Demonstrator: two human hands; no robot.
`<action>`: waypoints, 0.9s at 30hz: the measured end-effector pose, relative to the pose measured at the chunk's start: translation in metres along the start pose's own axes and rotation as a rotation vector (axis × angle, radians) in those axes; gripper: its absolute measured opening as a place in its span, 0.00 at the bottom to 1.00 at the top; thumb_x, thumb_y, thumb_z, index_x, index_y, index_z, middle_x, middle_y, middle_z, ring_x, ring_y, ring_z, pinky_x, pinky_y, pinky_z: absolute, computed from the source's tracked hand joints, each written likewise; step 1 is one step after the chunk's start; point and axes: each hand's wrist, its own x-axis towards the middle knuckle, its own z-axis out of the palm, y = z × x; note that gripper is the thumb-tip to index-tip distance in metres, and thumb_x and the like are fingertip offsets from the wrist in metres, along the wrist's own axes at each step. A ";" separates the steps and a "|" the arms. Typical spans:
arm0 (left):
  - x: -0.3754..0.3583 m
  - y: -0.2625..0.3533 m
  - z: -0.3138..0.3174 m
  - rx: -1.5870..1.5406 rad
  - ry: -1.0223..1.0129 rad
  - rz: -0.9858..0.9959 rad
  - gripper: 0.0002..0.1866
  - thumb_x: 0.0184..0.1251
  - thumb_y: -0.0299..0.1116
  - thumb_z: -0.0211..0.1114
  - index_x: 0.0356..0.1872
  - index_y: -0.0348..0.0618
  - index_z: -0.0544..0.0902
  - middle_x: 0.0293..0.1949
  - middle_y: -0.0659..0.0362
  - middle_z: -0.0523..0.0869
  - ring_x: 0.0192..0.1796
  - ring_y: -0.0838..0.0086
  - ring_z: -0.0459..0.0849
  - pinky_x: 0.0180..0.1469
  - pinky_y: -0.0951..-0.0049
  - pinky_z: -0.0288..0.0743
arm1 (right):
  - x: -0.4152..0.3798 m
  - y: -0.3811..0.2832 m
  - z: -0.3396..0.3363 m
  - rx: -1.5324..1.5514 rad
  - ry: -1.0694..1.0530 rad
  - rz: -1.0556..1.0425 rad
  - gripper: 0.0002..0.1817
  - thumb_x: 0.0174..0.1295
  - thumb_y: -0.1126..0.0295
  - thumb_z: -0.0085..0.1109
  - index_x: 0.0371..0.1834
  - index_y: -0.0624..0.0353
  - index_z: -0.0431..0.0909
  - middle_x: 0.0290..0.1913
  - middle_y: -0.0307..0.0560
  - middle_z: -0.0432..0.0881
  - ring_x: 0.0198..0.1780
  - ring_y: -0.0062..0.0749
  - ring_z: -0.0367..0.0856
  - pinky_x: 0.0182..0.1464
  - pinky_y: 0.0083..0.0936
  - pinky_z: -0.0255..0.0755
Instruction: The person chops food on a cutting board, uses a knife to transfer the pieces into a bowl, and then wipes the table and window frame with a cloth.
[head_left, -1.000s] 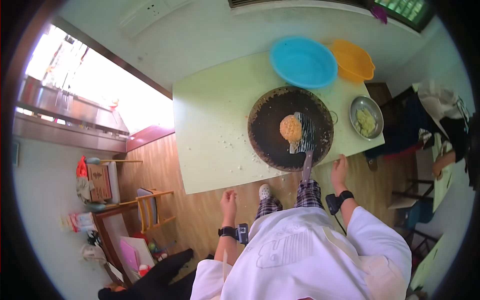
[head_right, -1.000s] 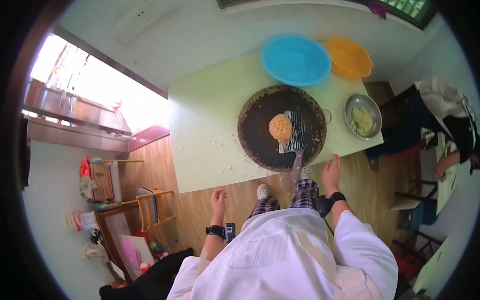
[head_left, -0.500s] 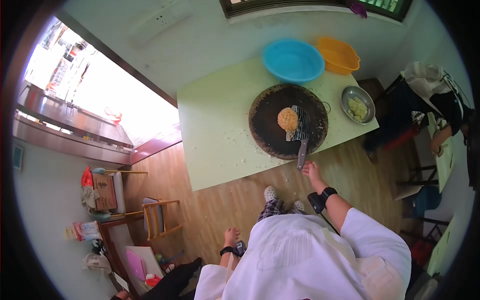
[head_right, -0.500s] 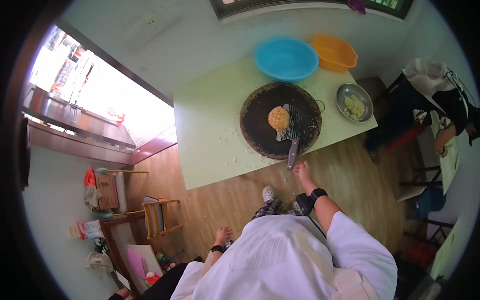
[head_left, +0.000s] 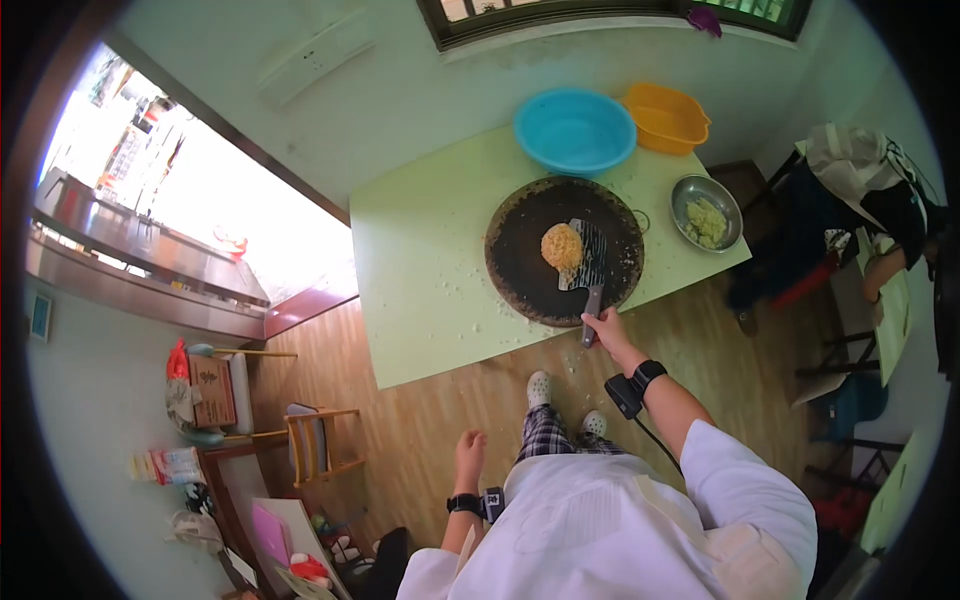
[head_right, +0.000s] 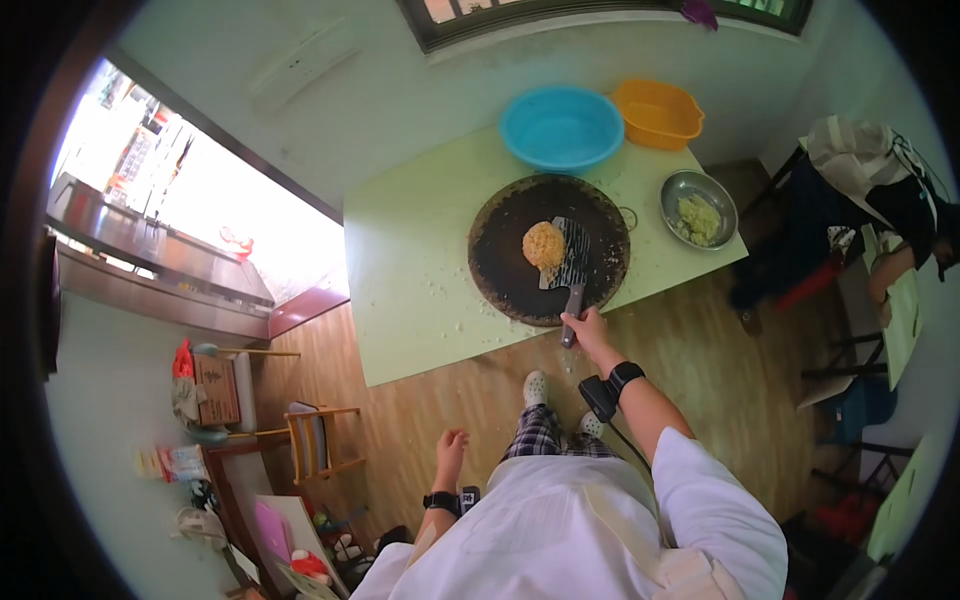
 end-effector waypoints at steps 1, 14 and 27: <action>0.014 0.018 0.007 0.093 0.003 0.097 0.10 0.59 0.33 0.54 0.36 0.37 0.76 0.30 0.56 0.81 0.32 0.73 0.79 0.35 0.76 0.71 | 0.001 0.000 -0.001 0.005 0.016 0.003 0.23 0.49 0.59 0.61 0.36 0.64 0.64 0.28 0.49 0.77 0.25 0.30 0.77 0.26 0.27 0.73; 0.189 0.228 0.146 0.329 -0.328 0.683 0.22 0.60 0.36 0.53 0.54 0.38 0.66 0.53 0.48 0.69 0.56 0.58 0.68 0.56 0.68 0.61 | -0.002 -0.022 -0.031 -0.438 0.022 -0.107 0.33 0.45 0.59 0.64 0.47 0.68 0.59 0.33 0.55 0.76 0.33 0.34 0.76 0.33 0.26 0.69; 0.201 0.235 0.235 0.219 -0.271 0.599 0.36 0.64 0.47 0.45 0.63 0.32 0.45 0.64 0.42 0.47 0.68 0.55 0.42 0.66 0.66 0.37 | 0.006 -0.057 -0.033 -0.525 -0.257 -0.033 0.27 0.46 0.57 0.63 0.36 0.66 0.59 0.26 0.57 0.74 0.22 0.40 0.77 0.22 0.30 0.71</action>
